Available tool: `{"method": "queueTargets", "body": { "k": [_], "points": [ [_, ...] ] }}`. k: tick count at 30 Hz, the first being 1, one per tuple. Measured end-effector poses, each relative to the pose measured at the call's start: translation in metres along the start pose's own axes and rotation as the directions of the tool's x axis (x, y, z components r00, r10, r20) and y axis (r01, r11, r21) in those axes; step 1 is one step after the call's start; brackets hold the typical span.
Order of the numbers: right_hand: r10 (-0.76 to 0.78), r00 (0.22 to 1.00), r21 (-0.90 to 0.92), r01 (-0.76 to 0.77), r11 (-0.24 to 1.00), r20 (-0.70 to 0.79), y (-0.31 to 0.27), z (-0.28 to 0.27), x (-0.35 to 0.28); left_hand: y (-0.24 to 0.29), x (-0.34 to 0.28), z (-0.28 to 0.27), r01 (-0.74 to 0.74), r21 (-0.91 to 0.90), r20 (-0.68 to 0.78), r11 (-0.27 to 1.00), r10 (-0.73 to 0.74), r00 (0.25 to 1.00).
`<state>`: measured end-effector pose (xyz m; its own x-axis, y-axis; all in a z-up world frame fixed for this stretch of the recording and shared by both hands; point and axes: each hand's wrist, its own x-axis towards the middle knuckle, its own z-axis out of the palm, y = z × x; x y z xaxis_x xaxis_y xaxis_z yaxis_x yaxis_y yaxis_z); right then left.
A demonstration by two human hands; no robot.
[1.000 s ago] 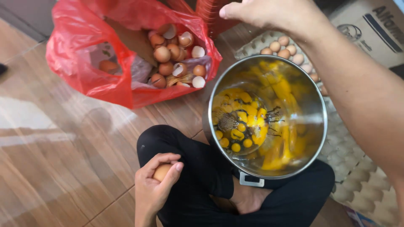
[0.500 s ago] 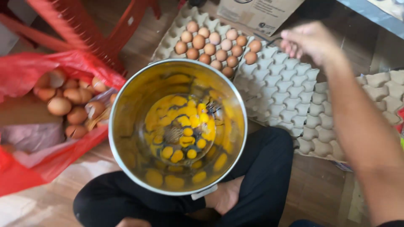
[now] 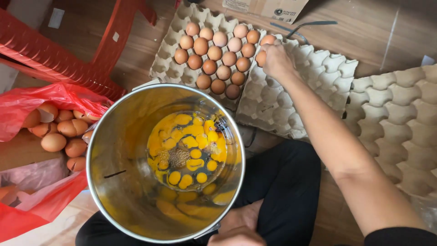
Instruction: Cracking numerous eggs into a large metal container while sitting on the floor.
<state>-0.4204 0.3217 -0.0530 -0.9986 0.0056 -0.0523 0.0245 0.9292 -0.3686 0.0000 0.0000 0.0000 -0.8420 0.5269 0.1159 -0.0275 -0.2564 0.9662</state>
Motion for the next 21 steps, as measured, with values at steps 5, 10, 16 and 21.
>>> {"method": "queueTargets", "body": {
  "k": [5, 10, 16, 21],
  "points": [
    [0.003, 0.999, 0.007, -0.003, 1.000, 0.042, 0.002, 0.002, 0.010, 0.050, 0.103, 0.033, 0.047, -0.063, 0.089, 0.997, -0.041, 0.995],
    [0.007, 0.999, -0.120, -0.002, 0.993, 0.041, -0.014, -0.003, 0.001, 0.052, 0.104, 0.051, 0.301, -0.093, -0.213, 0.949, -0.314, 0.925],
    [-0.056, 0.998, -0.153, 0.050, 0.987, -0.038, -0.008, 0.007, -0.002, 0.024, 0.108, 0.061, 0.428, -0.427, -0.160, 0.797, -0.532, 0.831],
    [-0.139, 0.970, 0.036, 0.149, 0.988, -0.198, 0.004, 0.007, -0.009, 0.020, 0.118, 0.072, 0.383, -0.453, -0.126, 0.805, -0.484, 0.866]
  ]
}}
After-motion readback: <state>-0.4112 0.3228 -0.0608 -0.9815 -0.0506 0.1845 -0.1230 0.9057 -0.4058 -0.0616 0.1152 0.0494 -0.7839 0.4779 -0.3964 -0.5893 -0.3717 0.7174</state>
